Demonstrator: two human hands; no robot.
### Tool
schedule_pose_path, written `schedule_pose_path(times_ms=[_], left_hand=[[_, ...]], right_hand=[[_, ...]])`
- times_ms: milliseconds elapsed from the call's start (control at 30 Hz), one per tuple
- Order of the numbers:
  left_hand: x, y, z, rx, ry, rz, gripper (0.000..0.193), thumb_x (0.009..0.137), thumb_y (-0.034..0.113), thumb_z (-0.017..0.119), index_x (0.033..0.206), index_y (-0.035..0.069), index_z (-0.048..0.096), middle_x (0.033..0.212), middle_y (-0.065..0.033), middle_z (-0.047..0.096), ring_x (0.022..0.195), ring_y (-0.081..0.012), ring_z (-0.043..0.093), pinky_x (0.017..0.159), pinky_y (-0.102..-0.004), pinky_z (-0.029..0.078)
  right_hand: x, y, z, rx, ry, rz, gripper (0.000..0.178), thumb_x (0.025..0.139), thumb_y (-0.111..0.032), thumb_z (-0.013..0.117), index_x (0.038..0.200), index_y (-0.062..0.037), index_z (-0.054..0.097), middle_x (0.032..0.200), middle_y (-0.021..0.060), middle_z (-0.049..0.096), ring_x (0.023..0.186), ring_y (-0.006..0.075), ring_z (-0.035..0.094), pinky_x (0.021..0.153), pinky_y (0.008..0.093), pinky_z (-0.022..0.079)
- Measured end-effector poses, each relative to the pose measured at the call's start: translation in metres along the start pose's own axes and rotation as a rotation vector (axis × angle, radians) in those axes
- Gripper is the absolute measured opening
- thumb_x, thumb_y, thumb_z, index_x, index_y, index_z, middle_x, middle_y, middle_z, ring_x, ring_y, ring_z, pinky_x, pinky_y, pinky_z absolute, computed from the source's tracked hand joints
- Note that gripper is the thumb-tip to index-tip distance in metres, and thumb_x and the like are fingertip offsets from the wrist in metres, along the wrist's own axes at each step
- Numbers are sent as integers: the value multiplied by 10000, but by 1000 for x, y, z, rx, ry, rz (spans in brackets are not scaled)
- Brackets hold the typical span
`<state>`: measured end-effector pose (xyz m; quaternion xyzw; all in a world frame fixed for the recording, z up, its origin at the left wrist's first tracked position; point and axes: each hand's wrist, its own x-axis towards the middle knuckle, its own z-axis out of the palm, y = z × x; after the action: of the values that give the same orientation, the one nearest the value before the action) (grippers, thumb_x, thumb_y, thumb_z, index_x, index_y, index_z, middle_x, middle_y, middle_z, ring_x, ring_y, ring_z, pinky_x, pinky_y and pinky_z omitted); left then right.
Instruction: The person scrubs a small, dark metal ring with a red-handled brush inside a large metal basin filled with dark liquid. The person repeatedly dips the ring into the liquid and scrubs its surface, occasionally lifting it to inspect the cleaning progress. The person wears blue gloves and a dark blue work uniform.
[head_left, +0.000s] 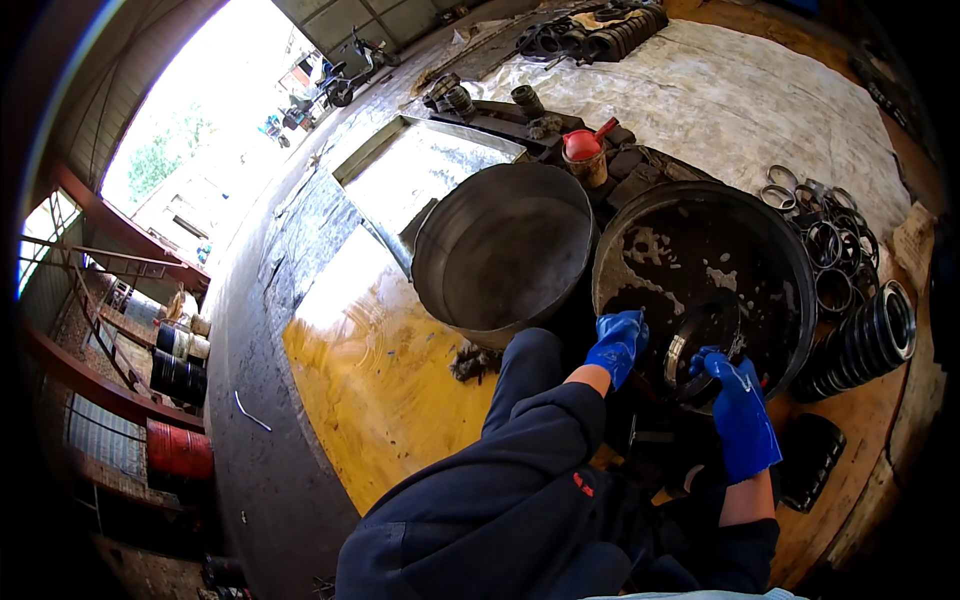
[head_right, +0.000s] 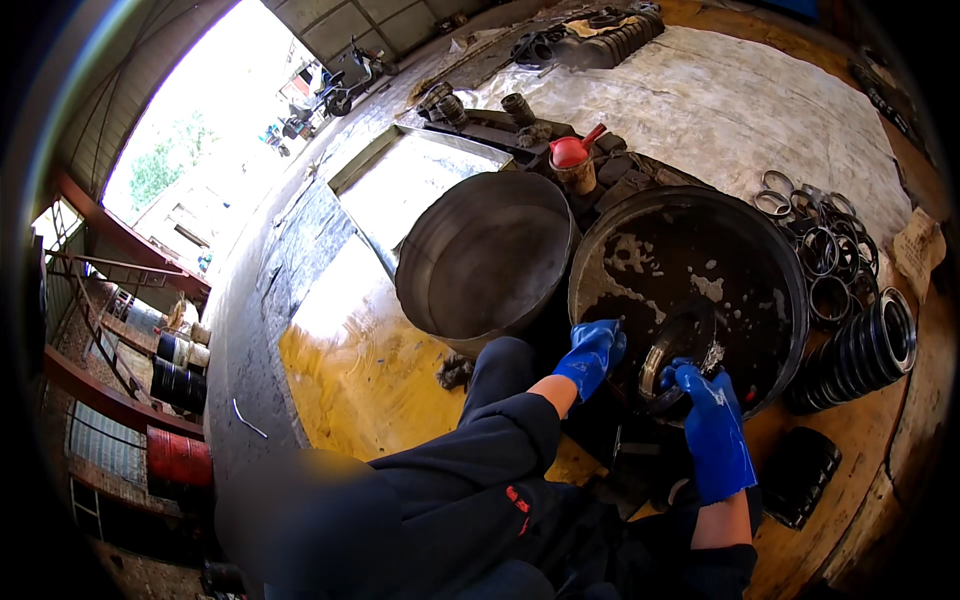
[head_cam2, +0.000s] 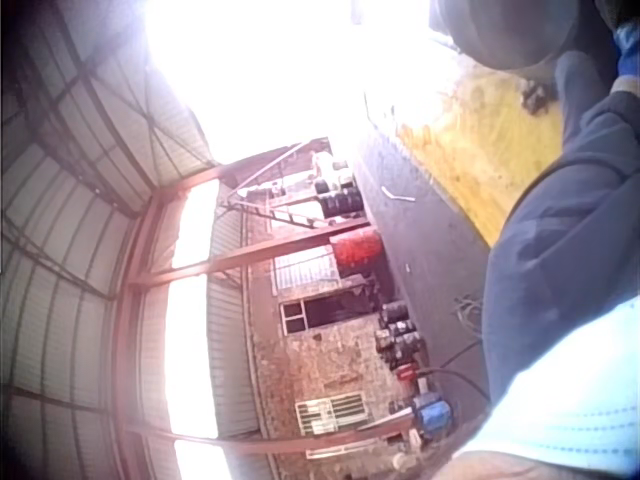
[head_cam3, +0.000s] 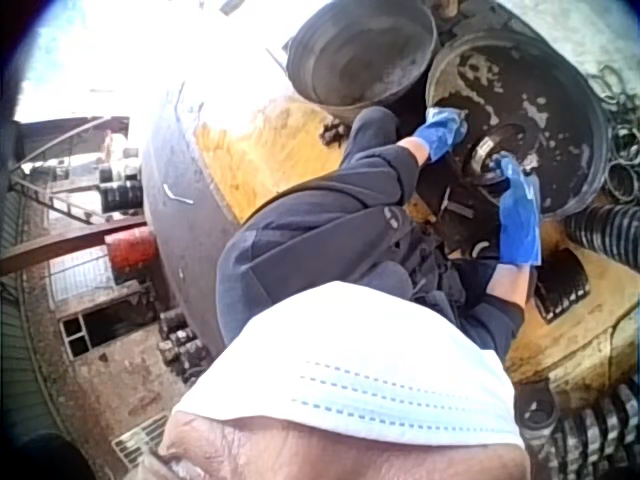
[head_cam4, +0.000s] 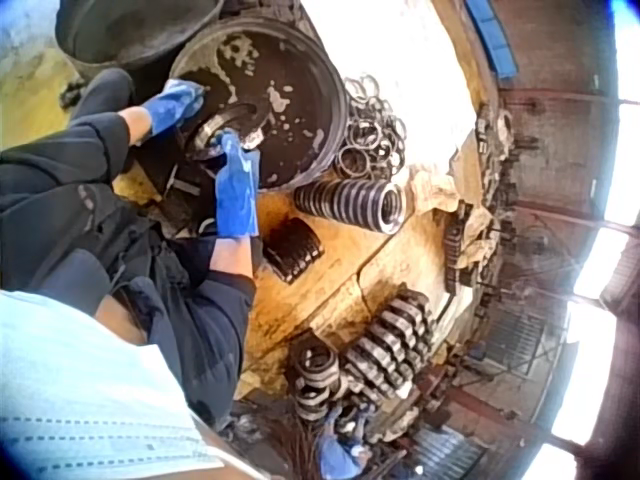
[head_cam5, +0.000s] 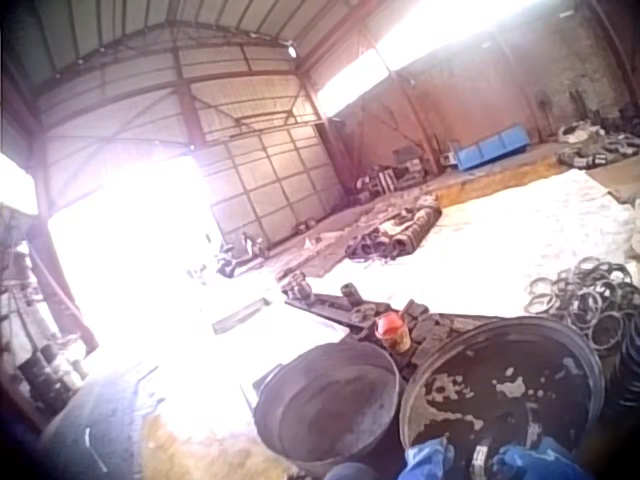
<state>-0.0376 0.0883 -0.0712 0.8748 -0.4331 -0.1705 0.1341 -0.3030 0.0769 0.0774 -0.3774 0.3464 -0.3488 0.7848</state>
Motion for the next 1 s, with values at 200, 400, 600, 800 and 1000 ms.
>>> schedule_pose_path(times_ms=[200, 400, 600, 800, 1000], left_hand=[[1, -1, 5, 47, 35, 48, 239, 917, 336, 644, 987, 128, 738, 1044, -177, 743, 1017, -419, 691, 846, -490, 566], [-1, 11, -6, 95, -54, 34, 277, 960, 333, 612, 1101, 149, 764, 1188, -165, 746, 1133, -421, 687, 963, -473, 543], [-1, 6, -3, 45, -55, -10, 301, 962, 352, 610, 1115, 143, 763, 1181, -161, 751, 1126, -422, 691, 960, -489, 547], [-6, 7, -4, 51, 89, 96, 216, 932, 312, 635, 935, 112, 718, 1001, -162, 727, 972, -430, 672, 778, -471, 560], [-1, 5, -4, 103, -63, 32, 256, 955, 332, 614, 1074, 168, 771, 1114, -146, 766, 1052, -428, 709, 904, -513, 558]], right_hand=[[-3, -5, 1, -29, -19, -6, 345, 936, -112, 682, 1223, 56, 591, 1128, 178, 711, 1026, 269, 692, 959, 396, 555], [-4, -6, -4, -23, -34, -16, 354, 939, -135, 682, 1223, 58, 597, 1114, 174, 714, 1034, 263, 686, 973, 393, 545], [-4, -4, -4, -59, -46, -42, 354, 945, -155, 686, 1222, 53, 612, 1099, 156, 716, 1040, 256, 681, 976, 385, 536], [-6, -13, 3, -97, -24, -1, 365, 947, -161, 696, 1231, 50, 605, 1108, 151, 707, 1038, 243, 681, 959, 371, 539], [-1, -12, 6, -149, -91, -11, 387, 939, -179, 711, 1238, 44, 608, 1089, 134, 704, 1023, 227, 682, 941, 357, 543]])
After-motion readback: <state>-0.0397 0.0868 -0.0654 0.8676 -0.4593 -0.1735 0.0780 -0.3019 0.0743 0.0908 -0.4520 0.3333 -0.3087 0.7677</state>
